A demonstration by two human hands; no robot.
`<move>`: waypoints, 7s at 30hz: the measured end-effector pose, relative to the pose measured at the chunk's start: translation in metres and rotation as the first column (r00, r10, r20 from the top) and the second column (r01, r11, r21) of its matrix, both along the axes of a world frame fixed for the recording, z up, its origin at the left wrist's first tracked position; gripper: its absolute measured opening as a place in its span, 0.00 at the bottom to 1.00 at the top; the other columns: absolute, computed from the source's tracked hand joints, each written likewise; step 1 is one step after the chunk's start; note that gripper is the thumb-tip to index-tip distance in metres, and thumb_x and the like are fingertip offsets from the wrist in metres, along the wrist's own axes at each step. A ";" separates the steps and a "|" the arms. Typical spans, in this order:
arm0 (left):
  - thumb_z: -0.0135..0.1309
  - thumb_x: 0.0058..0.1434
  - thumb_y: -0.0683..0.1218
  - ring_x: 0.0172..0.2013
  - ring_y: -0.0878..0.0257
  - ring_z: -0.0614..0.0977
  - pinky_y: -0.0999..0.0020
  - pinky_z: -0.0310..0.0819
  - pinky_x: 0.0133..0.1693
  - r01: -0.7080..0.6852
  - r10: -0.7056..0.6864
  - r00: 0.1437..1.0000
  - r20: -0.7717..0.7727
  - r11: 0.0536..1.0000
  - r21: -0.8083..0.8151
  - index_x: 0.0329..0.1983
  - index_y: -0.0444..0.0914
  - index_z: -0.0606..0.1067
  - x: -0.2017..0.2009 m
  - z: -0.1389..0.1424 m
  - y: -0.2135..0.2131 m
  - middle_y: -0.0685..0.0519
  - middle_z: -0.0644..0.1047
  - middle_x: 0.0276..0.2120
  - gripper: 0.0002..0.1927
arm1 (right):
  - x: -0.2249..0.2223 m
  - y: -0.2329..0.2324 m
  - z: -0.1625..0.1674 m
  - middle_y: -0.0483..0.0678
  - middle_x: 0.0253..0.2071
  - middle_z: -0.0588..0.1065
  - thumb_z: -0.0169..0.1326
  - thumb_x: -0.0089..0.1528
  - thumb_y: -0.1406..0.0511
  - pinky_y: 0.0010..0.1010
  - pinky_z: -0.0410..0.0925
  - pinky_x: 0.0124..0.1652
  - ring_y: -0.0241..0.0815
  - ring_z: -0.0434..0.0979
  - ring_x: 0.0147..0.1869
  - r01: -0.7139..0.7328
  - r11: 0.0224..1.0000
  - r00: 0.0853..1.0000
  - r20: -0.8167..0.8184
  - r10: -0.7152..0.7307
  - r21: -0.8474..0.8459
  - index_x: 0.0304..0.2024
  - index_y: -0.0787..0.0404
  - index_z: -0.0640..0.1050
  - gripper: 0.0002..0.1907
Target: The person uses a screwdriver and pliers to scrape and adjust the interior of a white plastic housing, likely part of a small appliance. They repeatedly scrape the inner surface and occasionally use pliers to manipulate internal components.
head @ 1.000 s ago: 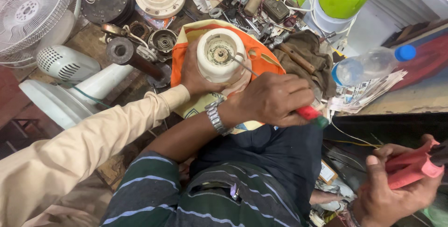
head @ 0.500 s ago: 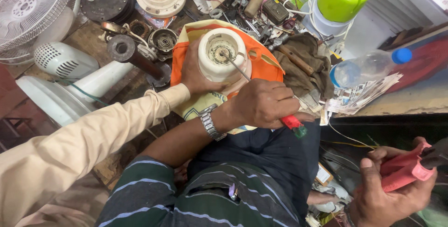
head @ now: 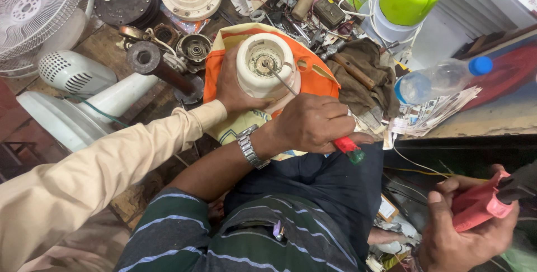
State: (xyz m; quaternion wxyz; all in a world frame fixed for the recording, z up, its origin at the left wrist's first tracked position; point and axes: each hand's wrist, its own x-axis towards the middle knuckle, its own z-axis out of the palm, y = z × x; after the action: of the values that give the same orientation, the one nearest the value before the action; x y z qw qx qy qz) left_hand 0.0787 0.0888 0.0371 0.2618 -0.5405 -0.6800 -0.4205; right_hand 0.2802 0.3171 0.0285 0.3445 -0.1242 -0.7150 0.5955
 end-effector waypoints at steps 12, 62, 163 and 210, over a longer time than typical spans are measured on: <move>0.67 0.63 0.51 0.25 0.54 0.76 0.58 0.67 0.27 -0.018 0.018 1.000 -0.026 1.000 -0.007 0.24 0.40 0.68 -0.004 -0.001 -0.006 0.52 0.69 0.22 0.21 | -0.001 -0.032 0.004 0.54 0.44 0.74 0.61 0.59 0.78 0.28 0.70 0.45 0.39 0.76 0.44 0.408 0.851 0.888 -0.363 -0.283 0.332 0.66 0.74 0.63 0.35; 0.51 0.62 0.39 0.26 0.57 0.76 0.59 0.72 0.33 -0.032 -0.105 0.935 0.338 0.926 0.376 0.23 0.36 0.62 0.023 0.042 -0.110 0.47 0.73 0.25 0.13 | 0.000 -0.024 -0.006 0.57 0.51 0.76 0.59 0.56 0.82 0.24 0.70 0.49 0.32 0.72 0.44 -0.097 0.995 0.973 0.212 0.091 0.018 0.71 0.68 0.65 0.40; 0.58 0.73 0.51 0.40 0.47 0.76 0.52 0.71 0.43 -0.674 0.664 0.722 0.193 0.738 -0.018 0.49 0.37 0.65 -0.117 -0.033 -0.081 0.45 0.73 0.40 0.17 | -0.190 -0.042 0.071 0.53 0.66 0.69 0.57 0.61 0.60 0.69 0.56 0.55 0.55 0.73 0.61 -0.438 -0.128 0.893 0.447 0.053 0.890 0.61 0.45 0.78 0.24; 0.46 0.78 0.53 0.25 0.75 0.68 0.72 0.60 0.28 0.000 -0.087 0.814 0.575 0.989 0.149 0.32 0.35 0.74 -0.186 -0.006 0.026 0.61 0.71 0.23 0.22 | -0.044 0.045 -0.087 0.51 0.45 0.74 0.58 0.57 0.72 0.30 0.69 0.41 0.44 0.77 0.40 -0.426 0.861 0.762 0.623 0.176 0.279 0.56 0.64 0.77 0.22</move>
State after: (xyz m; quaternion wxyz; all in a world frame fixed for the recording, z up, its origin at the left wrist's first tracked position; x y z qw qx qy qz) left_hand -0.1076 0.1144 0.0315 0.0705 -0.3823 -0.6832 -0.6181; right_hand 0.2367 0.3620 -0.0584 0.0267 -0.1055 -0.9026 0.4165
